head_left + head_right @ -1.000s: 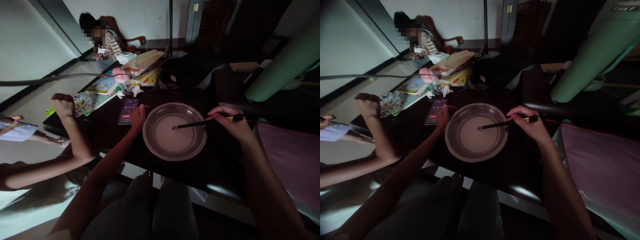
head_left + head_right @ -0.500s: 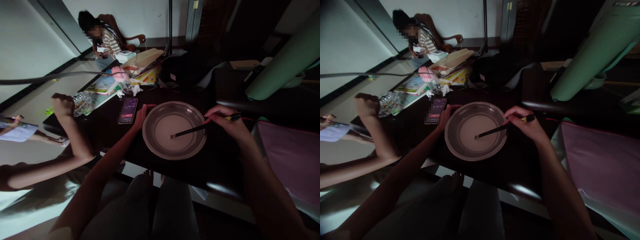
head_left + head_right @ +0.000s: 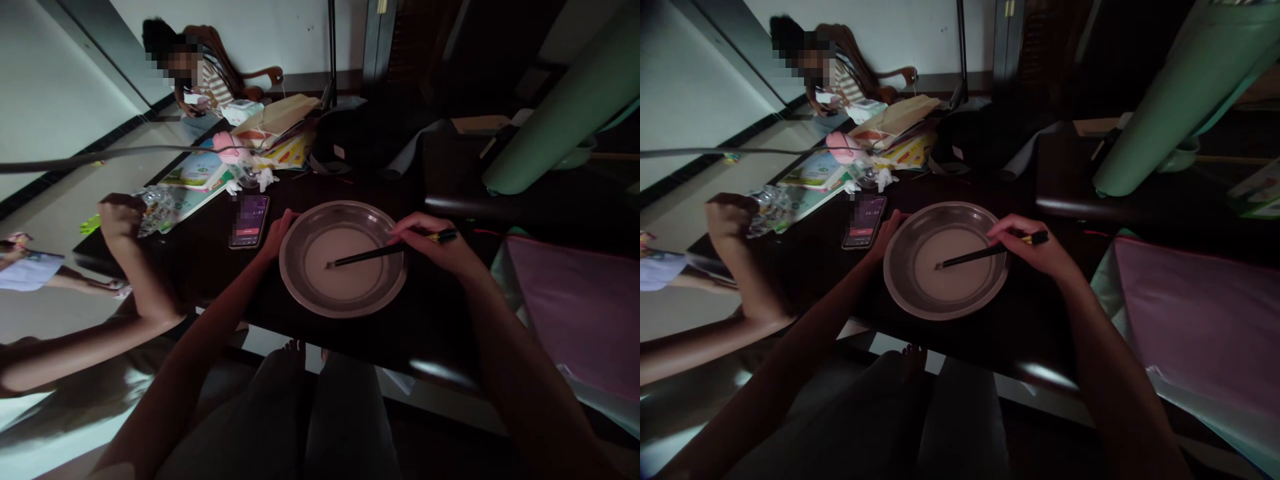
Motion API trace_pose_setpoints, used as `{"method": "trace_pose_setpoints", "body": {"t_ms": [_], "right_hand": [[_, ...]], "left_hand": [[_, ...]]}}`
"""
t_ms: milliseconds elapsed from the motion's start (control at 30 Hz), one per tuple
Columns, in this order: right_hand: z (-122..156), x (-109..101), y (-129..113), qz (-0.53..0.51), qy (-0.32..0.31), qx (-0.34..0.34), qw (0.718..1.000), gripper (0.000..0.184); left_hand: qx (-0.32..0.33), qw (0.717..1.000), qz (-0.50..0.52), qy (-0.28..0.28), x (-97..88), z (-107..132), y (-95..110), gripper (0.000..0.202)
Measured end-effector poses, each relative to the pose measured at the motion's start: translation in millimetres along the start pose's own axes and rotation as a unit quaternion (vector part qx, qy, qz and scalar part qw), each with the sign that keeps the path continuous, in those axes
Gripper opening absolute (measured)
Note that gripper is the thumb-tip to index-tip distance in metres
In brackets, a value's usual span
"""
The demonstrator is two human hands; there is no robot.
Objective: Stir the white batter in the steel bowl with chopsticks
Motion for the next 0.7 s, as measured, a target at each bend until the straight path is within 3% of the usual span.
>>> {"method": "trace_pose_setpoints", "body": {"t_ms": [200, 400, 600, 700], "right_hand": [[7, -29, 9, -0.007, 0.081, 0.01, 0.997, 0.009], [1, -5, 2, -0.009, 0.015, 0.001, 1.0, 0.006], [7, -31, 7, -0.005, 0.102, 0.017, 0.995, 0.006], [7, -25, 9, -0.028, 0.071, 0.021, 0.997, 0.007]], "left_hand": [[0.001, 1.0, 0.004, -0.007, 1.9, 0, -1, 0.076], [0.019, 1.0, -0.001, -0.004, 1.2, -3, -4, 0.072], [0.027, 0.999, 0.018, -0.009, 2.6, -4, -10, 0.073], [0.052, 0.998, 0.044, -0.008, -1.4, -10, -15, 0.065]]}}
Point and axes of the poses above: each hand's wrist, its own z-axis away from the middle knuckle, its own x-axis out of the palm, y = z × x, the point moved 7 cm from there along -z, towards the middle knuckle, and after that the axes turned 9 degrees about -y, right-handed, at the moved point
